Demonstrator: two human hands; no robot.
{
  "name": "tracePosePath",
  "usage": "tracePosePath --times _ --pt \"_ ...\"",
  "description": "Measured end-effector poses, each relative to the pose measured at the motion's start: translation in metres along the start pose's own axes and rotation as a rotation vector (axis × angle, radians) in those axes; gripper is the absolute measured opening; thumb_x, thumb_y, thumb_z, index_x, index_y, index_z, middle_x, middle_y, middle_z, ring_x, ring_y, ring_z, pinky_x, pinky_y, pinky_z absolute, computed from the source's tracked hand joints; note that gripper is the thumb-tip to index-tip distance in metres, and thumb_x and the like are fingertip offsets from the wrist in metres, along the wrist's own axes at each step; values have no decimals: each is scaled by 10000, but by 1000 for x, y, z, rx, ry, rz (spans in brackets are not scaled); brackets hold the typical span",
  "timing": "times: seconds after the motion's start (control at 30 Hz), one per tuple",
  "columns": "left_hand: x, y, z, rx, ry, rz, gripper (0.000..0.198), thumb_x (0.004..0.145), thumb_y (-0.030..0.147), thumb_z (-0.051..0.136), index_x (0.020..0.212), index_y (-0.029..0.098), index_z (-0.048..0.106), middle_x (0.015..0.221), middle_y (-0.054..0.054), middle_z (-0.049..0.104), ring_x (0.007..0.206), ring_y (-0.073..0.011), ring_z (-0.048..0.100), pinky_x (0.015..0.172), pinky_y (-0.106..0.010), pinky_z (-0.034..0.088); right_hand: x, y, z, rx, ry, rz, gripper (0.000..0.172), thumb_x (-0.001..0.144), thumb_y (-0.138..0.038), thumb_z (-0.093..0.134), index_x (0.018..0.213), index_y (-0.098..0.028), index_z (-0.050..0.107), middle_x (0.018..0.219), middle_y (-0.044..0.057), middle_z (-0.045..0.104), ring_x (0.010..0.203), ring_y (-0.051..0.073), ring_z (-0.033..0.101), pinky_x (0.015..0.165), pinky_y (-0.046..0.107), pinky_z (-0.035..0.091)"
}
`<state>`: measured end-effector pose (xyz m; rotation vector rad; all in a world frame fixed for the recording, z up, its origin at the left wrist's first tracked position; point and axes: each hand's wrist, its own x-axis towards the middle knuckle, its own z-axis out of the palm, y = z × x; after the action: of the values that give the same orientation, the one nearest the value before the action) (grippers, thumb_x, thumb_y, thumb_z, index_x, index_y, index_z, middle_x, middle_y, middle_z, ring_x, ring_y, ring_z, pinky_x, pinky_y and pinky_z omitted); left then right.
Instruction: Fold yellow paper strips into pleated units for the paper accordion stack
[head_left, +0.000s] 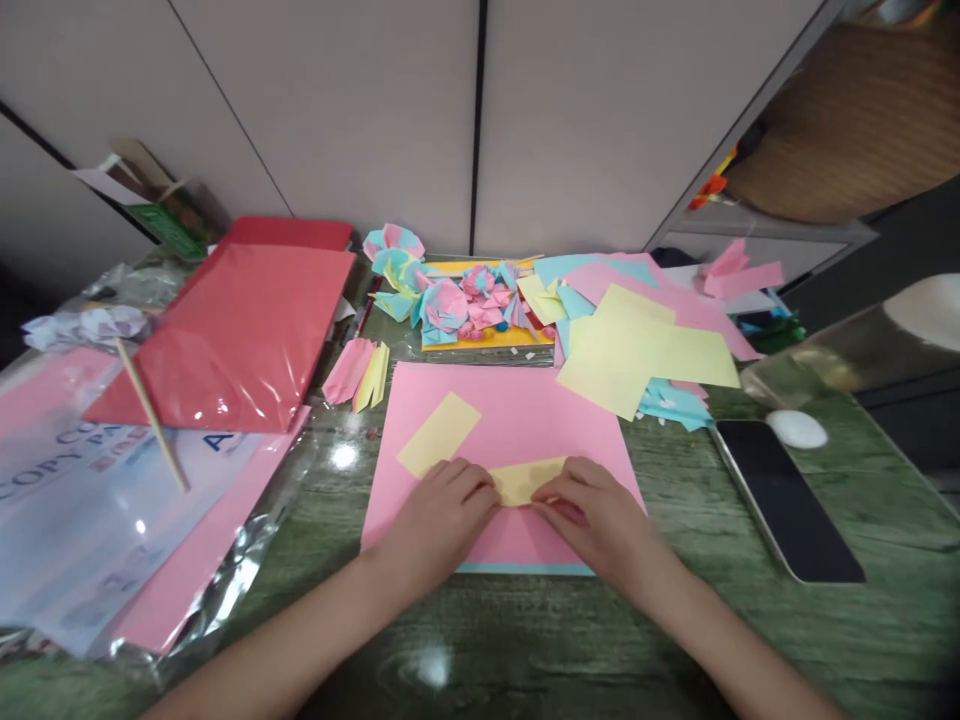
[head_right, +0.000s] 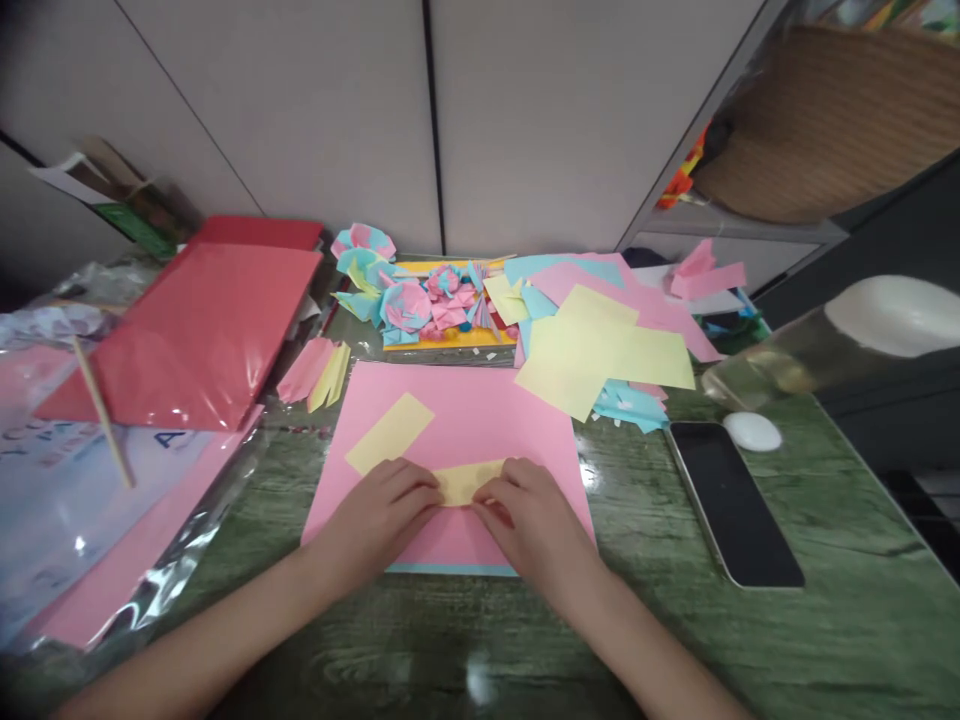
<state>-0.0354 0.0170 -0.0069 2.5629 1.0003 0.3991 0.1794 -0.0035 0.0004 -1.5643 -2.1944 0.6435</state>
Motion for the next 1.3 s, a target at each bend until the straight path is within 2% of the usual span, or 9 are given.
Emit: tracePosePath --times 0.1,0.3,0.47,0.57,0.63,0.7,0.77,0.93,1.3 --pt "-1 -7 1 -52 22 -42 151 872 141 428 892 176 574 938 -53 565 894 -181 494 774 -345 423 0 5 -4 -70 39 -32 111 783 -308 573 844 -255 649 781 52 511 766 188 485 674 333 408" --pt "4 -5 -12 -223 80 -175 150 853 130 434 866 163 579 950 -66 528 908 -179 479 796 -355 445 7 13 -15 -47 -7 65 118 821 -310 533 815 -243 629 815 38 529 819 183 468 729 342 402" --pt "9 -5 -13 -137 98 -240 125 855 148 439 816 145 558 901 -71 513 849 -179 486 744 -354 474 10 14 -12 -28 -44 140 145 846 -319 491 815 -215 589 835 39 519 838 185 453 735 346 390" --pt "5 -1 -11 77 159 -190 107 825 110 473 884 104 562 898 -92 538 875 -209 506 751 -376 476 10 15 -10 -48 -38 138 152 849 -326 484 823 -210 578 846 39 518 836 185 454 741 350 382" --pt "0 7 -8 210 241 -36 281 791 73 496 1069 68 539 1046 -125 549 1038 -269 480 846 -409 441 10 16 -10 -63 -34 129 139 846 -320 489 844 -213 578 861 40 521 848 189 454 750 356 376" --pt "-4 16 -5 206 183 157 344 806 83 448 1141 81 530 1200 -113 513 1155 -291 425 939 -413 377 11 16 -10 -69 -38 120 128 843 -307 494 883 -219 579 870 39 523 862 192 455 761 360 371" --pt "-6 24 0 234 97 221 325 825 142 457 1130 83 551 1232 -100 518 1193 -273 406 1006 -386 305 11 16 -11 -76 -45 117 136 846 -299 490 914 -222 579 869 40 525 866 193 457 766 360 368" --pt "-2 28 11 257 11 124 469 844 422 472 1175 94 527 1277 -100 502 1232 -251 376 1072 -375 195 12 13 -12 -91 -62 139 136 835 -293 505 936 -227 566 877 32 532 873 189 456 786 359 363" --pt "-2 22 11 282 -75 151 584 841 546 386 1207 105 498 1272 -116 502 1213 -265 392 1076 -402 151 15 8 -12 -112 -69 192 83 842 -263 476 859 -194 518 823 37 495 786 189 433 714 355 346"
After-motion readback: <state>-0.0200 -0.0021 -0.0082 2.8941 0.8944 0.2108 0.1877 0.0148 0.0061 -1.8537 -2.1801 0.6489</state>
